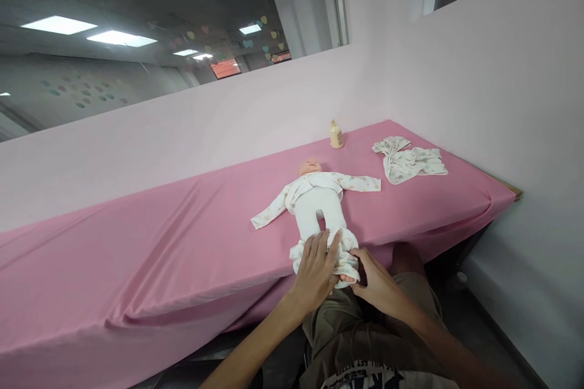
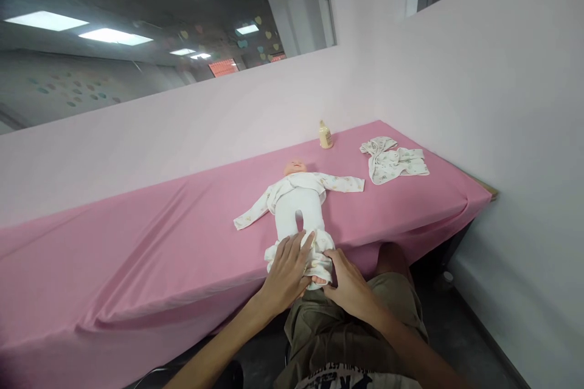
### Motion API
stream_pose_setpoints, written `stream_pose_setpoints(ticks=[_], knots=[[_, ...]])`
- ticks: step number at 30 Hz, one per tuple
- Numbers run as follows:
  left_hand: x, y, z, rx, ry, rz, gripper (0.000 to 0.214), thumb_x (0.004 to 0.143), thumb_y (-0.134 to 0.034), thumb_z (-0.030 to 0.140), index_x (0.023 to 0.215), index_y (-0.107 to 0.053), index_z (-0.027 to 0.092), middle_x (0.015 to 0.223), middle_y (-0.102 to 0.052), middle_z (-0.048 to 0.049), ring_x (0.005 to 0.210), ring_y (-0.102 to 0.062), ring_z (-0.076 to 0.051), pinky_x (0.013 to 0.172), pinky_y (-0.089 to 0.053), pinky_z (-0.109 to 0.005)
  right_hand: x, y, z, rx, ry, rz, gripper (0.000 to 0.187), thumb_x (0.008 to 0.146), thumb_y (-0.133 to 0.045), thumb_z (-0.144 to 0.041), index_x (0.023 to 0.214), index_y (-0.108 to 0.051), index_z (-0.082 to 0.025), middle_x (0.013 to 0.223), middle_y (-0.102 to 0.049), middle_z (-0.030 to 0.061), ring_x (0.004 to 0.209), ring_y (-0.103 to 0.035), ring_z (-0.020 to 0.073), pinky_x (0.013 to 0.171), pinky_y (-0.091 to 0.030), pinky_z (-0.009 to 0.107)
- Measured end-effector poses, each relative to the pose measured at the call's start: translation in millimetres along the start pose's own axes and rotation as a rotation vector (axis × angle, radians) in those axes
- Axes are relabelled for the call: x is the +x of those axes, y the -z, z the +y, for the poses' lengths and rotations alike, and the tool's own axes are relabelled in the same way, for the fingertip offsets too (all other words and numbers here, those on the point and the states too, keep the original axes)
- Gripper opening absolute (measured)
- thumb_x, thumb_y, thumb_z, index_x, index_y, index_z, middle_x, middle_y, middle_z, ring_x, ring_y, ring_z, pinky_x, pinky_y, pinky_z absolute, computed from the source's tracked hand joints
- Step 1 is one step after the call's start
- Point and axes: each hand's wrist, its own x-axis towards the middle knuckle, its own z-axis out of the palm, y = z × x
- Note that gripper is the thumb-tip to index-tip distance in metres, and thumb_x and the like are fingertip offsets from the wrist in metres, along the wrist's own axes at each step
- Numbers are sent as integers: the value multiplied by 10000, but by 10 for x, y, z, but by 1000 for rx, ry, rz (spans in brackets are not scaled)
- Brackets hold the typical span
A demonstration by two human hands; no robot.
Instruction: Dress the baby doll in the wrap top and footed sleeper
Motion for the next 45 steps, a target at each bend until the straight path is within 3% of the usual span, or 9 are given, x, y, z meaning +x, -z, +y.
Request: stream_pose_setpoints(ticks=[7, 10, 13, 19, 25, 31, 37, 41, 45], knots=[[18, -52, -22, -124, 63, 48, 841, 808, -570, 177, 1526, -133, 215, 1389, -445, -144, 1220, -429, -298, 1026, -327, -451, 205, 56, 220, -224, 175, 127, 398, 817, -563, -165, 1209, -512, -203, 1178, -585, 130, 1117, -551, 284, 959, -453, 468], [-3, -43, -47, -197, 65, 56, 793, 817, -558, 159, 1512, -181, 231, 1368, -465, -135, 1191, -449, -290, 1004, -358, -439, 364, 155, 297, -176, 159, 159, 629, 780, -612, -205, 1370, -393, -203, 1370, -487, 160, 1288, -451, 318, 1046, -386, 514], [-1, 19, -89, -314, 43, 52, 731, 833, -546, 149, 1488, -231, 231, 1357, -481, -126, 1210, -449, -270, 1010, -374, -416, 508, 290, 255, 33, 91, 5, 892, 756, -690, -333, 1492, -194, -246, 1441, -442, 145, 1302, -450, 306, 1041, -401, 489], [115, 166, -176, -457, 126, 77, 650, 852, -528, 176, 1459, -301, 222, 1339, -505, -115, 1190, -477, -251, 981, -412, -385, 654, 411, 102, 180, 61, -105, 390, 796, -659, -415, 1121, -556, -225, 1115, -637, 66, 1007, -582, 257, 848, -472, 392], [232, 242, -306, -400, 87, -76, 706, 801, -566, 161, 1462, -330, 228, 1299, -521, -108, 1217, -434, -279, 1045, -332, -450, 727, 440, 142, 158, 58, -180, 447, 751, -708, -415, 1120, -549, -218, 1110, -635, 62, 1003, -569, 258, 852, -465, 378], [224, 533, -561, -582, 129, -276, 706, 809, -635, 492, 1428, -398, 250, 1324, -527, -90, 1215, -438, -290, 1055, -332, -432, 830, 677, 213, 294, 56, -386, 383, 785, -638, -351, 1132, -582, -199, 1198, -625, 79, 1125, -565, 249, 977, -434, 381], [28, 585, -936, -785, 299, -366, 375, 864, -536, 453, 1149, -594, 216, 1206, -587, -81, 1131, -501, -248, 989, -396, -382, 1036, 789, 255, 376, -98, -250, 351, 833, -558, -479, 988, -652, -178, 984, -676, 70, 926, -604, 203, 868, -457, 357], [2, 417, -1025, -869, 345, -324, 240, 841, -516, 330, 1015, -615, 198, 1087, -610, -56, 1006, -529, -208, 896, -433, -325, 1161, 693, 185, 362, -160, -325, 356, 834, -541, -500, 857, -629, -155, 784, -641, 34, 711, -553, 153, 662, -438, 288], [78, 320, -1045, -931, 384, -163, 191, 823, -448, 227, 869, -626, 178, 945, -617, -43, 845, -534, -168, 768, -427, -274, 1230, 635, 231, 347, -163, -453, 295, 745, -657, -424, 861, -620, -156, 821, -641, 29, 733, -560, 149, 655, -434, 272]])
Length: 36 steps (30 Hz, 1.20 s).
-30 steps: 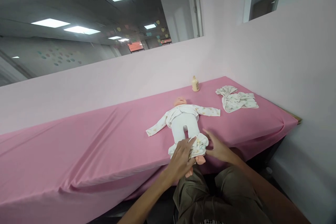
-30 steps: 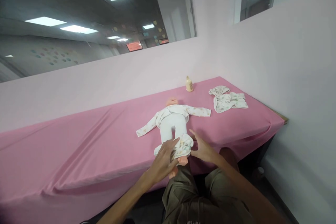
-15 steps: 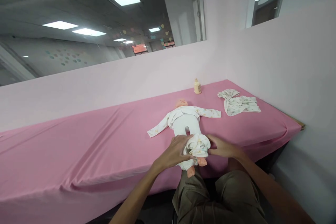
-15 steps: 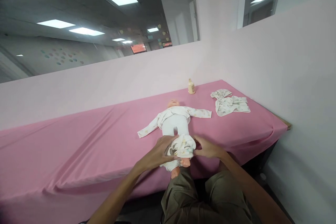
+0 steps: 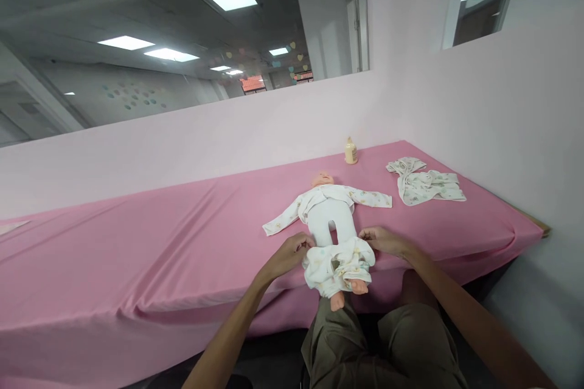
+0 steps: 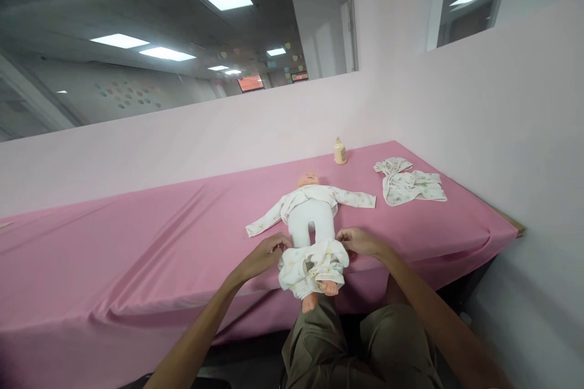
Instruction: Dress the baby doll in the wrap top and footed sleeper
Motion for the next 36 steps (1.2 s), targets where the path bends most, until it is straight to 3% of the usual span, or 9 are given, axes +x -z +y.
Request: stream_pose_setpoints(ticks=[2, 5, 9, 13, 17, 22, 27, 32, 36], knots=[[26, 7, 13, -59, 29, 31, 176, 819, -450, 226, 852, -616, 175, 895, -613, -38, 787, -521, -158, 719, -415, -265, -15, 27, 34, 13, 24, -67, 316, 694, -712, -396, 878, -622, -155, 855, -644, 30, 763, -575, 153, 692, -448, 281], [12, 14, 43, -107, 63, -103, 127, 799, -545, 290, 842, -578, 175, 804, -562, -2, 691, -451, -131, 632, -370, -242, -97, 43, 35, 33, 61, -117, 345, 663, -749, -362, 914, -632, -156, 893, -650, 32, 809, -588, 157, 755, -457, 298], [-50, -47, 36, -91, 77, -220, 224, 701, -665, 301, 813, -518, 174, 713, -450, 43, 654, -362, -110, 583, -298, -223, -210, -22, -53, 48, 32, -142, 360, 645, -764, -353, 922, -648, -155, 886, -667, 31, 811, -600, 159, 775, -460, 301], [-99, -128, -6, -31, 52, -206, 208, 737, -617, 321, 733, -467, 177, 709, -435, 36, 652, -350, -112, 588, -286, -231, -248, -94, -121, 8, -13, -178, 253, 682, -735, -374, 812, -664, -169, 810, -677, 32, 758, -595, 170, 712, -450, 284], [-122, -140, -33, 18, -2, -142, 193, 788, -561, 340, 720, -494, 173, 752, -479, 10, 671, -382, -122, 616, -319, -242, -242, -106, -98, -89, 37, -201, 206, 726, -689, -369, 761, -634, -175, 756, -639, 13, 703, -550, 152, 651, -410, 269], [-35, -166, -70, -173, 45, 130, 221, 841, -510, 388, 785, -511, 175, 815, -543, -11, 733, -469, -138, 672, -379, -250, -148, -84, -2, -59, 120, 40, 254, 815, -602, -431, 803, -582, -178, 778, -602, 20, 708, -527, 148, 651, -406, 277], [172, -310, -129, -363, 156, 377, 204, 788, -533, 311, 689, -401, 193, 647, -409, 52, 608, -383, -102, 581, -337, -226, 115, -116, 172, -48, 144, 321, 303, 789, -585, -472, 781, -548, -172, 742, -573, 5, 678, -498, 142, 613, -391, 267], [248, -344, -170, -405, 174, 396, 242, 784, -593, 335, 709, -413, 192, 650, -389, 60, 581, -347, -86, 537, -296, -214, 233, -179, 275, -196, 168, 465, 186, 771, -514, -343, 678, -449, -196, 679, -527, -21, 635, -431, 123, 574, -332, 248], [219, -142, -256, -461, 124, 228, 196, 763, -661, 330, 798, -544, 177, 740, -539, 27, 679, -480, -106, 643, -396, -234, 219, -75, 174, -346, 156, 477, 162, 785, -456, -309, 665, -465, -201, 645, -528, -15, 621, -433, 133, 574, -318, 252]])
